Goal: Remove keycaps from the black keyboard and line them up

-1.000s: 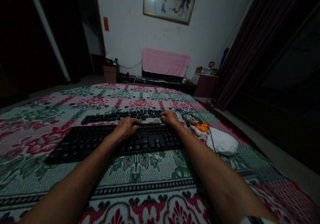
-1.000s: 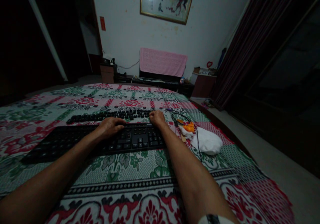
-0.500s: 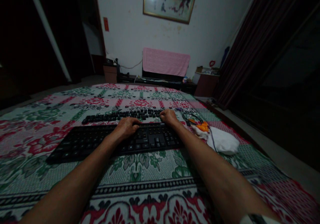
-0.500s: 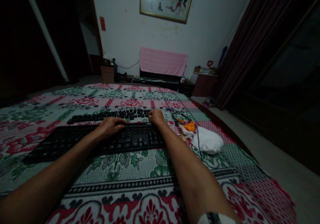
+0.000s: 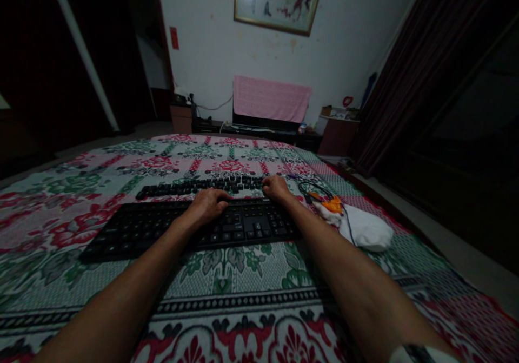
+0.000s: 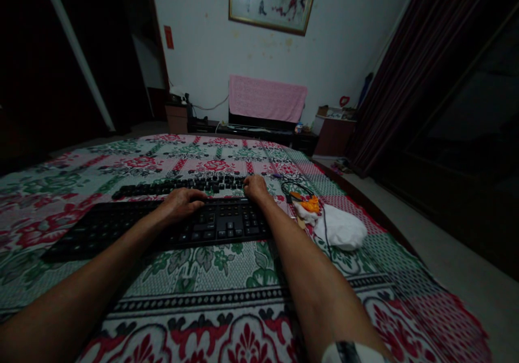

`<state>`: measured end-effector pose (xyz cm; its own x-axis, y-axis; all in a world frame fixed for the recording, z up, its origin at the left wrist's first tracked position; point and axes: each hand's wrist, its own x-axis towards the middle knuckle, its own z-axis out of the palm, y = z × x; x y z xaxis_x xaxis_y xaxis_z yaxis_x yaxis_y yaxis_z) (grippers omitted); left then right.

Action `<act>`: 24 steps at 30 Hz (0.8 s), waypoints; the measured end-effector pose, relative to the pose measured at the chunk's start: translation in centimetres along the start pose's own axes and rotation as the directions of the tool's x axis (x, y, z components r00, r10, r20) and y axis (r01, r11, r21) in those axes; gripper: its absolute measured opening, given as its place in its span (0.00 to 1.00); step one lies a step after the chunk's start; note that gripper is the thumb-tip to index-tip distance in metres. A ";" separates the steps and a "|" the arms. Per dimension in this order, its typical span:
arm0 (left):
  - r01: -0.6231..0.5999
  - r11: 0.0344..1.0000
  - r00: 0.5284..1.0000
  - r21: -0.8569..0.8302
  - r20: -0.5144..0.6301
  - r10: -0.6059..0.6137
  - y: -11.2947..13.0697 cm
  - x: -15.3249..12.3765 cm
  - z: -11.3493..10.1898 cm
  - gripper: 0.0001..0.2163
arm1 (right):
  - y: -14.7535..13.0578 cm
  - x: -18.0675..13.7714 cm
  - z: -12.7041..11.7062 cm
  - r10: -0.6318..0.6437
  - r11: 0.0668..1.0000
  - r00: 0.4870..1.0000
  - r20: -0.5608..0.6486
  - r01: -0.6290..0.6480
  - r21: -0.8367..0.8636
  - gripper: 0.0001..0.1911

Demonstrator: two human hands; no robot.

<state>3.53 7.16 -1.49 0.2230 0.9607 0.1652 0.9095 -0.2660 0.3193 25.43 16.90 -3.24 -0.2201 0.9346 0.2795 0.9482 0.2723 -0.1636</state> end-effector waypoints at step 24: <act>0.008 1.000 1.000 0.020 0.019 -0.008 0.6 -0.4 -0.4 0.16 | 3.0 -2.6 -1.3 0.086 0.970 0.996 0.016 -0.087 0.228 0.16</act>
<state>3.85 6.59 -0.95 0.2221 0.9642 0.1450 0.9182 -0.2569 0.3015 29.13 14.93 -3.19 -0.1418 0.9579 0.2495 0.8866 0.2350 -0.3984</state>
